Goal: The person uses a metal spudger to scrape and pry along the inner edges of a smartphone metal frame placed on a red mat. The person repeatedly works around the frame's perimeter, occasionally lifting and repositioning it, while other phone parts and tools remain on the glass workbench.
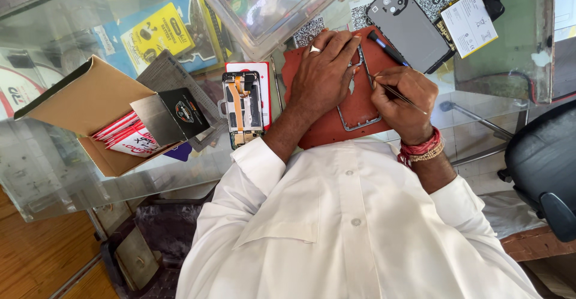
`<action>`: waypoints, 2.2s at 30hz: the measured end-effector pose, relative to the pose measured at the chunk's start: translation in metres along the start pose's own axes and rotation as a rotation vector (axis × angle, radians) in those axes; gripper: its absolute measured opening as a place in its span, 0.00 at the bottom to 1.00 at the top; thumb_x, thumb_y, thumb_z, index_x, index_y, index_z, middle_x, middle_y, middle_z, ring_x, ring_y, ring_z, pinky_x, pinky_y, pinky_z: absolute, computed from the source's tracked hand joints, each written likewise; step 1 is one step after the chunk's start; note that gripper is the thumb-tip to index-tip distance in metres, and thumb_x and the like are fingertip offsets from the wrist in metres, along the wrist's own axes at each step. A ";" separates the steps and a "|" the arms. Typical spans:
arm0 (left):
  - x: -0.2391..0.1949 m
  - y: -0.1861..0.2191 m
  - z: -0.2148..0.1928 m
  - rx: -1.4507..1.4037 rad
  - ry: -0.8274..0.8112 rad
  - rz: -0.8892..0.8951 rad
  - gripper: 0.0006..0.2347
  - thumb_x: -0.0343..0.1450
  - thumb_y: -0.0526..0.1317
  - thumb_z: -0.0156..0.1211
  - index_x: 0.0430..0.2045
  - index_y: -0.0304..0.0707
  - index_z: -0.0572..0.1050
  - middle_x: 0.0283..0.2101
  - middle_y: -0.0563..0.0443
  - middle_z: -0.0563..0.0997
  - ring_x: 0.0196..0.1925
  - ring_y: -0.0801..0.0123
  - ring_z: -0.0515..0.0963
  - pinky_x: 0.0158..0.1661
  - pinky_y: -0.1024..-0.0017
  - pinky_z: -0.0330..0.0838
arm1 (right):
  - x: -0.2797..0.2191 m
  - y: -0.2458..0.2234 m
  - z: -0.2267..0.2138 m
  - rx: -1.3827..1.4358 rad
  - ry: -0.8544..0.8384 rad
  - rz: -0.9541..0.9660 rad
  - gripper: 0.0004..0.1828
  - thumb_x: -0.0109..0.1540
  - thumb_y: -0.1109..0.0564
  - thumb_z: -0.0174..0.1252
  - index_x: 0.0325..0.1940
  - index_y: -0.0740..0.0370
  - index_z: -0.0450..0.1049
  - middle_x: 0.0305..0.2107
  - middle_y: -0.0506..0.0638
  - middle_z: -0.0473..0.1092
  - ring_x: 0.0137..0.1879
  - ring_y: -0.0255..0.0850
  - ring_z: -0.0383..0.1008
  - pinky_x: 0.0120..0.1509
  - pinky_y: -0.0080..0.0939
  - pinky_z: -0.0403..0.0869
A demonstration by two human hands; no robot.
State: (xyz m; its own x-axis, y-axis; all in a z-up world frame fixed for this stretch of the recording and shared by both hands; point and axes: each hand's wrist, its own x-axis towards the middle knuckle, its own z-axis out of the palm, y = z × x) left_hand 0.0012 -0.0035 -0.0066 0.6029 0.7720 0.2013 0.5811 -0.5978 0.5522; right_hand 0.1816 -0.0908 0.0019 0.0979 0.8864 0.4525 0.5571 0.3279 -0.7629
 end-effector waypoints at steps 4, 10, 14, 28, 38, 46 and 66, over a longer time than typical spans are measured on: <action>-0.001 0.000 0.000 -0.015 -0.014 -0.017 0.22 0.70 0.38 0.68 0.58 0.32 0.72 0.60 0.51 0.71 0.64 0.55 0.69 0.63 0.54 0.67 | 0.001 0.002 0.001 -0.002 -0.004 0.018 0.09 0.59 0.75 0.65 0.40 0.70 0.76 0.38 0.58 0.78 0.44 0.48 0.82 0.49 0.41 0.79; -0.001 0.001 0.001 -0.027 -0.004 -0.016 0.23 0.69 0.37 0.68 0.59 0.33 0.72 0.61 0.50 0.70 0.65 0.55 0.68 0.64 0.54 0.66 | -0.001 0.004 0.000 0.041 -0.005 0.079 0.08 0.62 0.74 0.66 0.41 0.70 0.76 0.40 0.59 0.78 0.44 0.47 0.82 0.48 0.40 0.79; -0.002 0.000 0.001 -0.027 0.005 -0.003 0.22 0.70 0.37 0.68 0.59 0.33 0.71 0.61 0.50 0.70 0.66 0.55 0.68 0.65 0.53 0.65 | -0.003 0.003 -0.003 0.119 -0.012 0.116 0.08 0.61 0.74 0.65 0.41 0.70 0.76 0.39 0.59 0.77 0.43 0.45 0.81 0.44 0.37 0.79; 0.000 0.000 -0.001 -0.025 -0.013 -0.004 0.23 0.69 0.37 0.68 0.59 0.34 0.72 0.60 0.50 0.71 0.65 0.56 0.68 0.66 0.53 0.65 | -0.003 0.006 -0.004 0.097 -0.021 0.055 0.08 0.60 0.74 0.64 0.40 0.69 0.74 0.37 0.58 0.77 0.43 0.46 0.81 0.45 0.37 0.78; -0.001 0.000 0.001 -0.011 -0.018 -0.026 0.23 0.69 0.38 0.69 0.59 0.35 0.72 0.60 0.51 0.71 0.65 0.56 0.68 0.65 0.53 0.65 | 0.001 0.004 -0.004 0.046 -0.042 0.005 0.08 0.59 0.74 0.64 0.38 0.68 0.75 0.37 0.57 0.78 0.42 0.47 0.81 0.48 0.42 0.77; -0.001 0.000 0.001 -0.017 -0.026 -0.019 0.24 0.69 0.37 0.68 0.60 0.34 0.71 0.61 0.50 0.71 0.66 0.56 0.68 0.68 0.52 0.63 | 0.001 0.006 -0.003 0.046 -0.056 0.014 0.08 0.59 0.74 0.64 0.39 0.68 0.75 0.37 0.57 0.78 0.43 0.47 0.82 0.49 0.42 0.77; -0.001 0.002 -0.004 -0.046 0.000 -0.027 0.23 0.67 0.37 0.69 0.57 0.32 0.72 0.59 0.45 0.71 0.66 0.49 0.67 0.65 0.51 0.63 | 0.009 -0.012 -0.004 -0.287 -0.145 0.013 0.14 0.64 0.68 0.62 0.55 0.68 0.77 0.34 0.56 0.71 0.40 0.53 0.74 0.46 0.51 0.73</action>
State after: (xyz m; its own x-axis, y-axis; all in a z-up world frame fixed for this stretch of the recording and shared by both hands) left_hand 0.0002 -0.0046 -0.0025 0.5872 0.7879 0.1854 0.5718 -0.5659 0.5939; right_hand 0.1789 -0.0884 0.0169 -0.0001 0.9340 0.3572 0.7683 0.2287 -0.5979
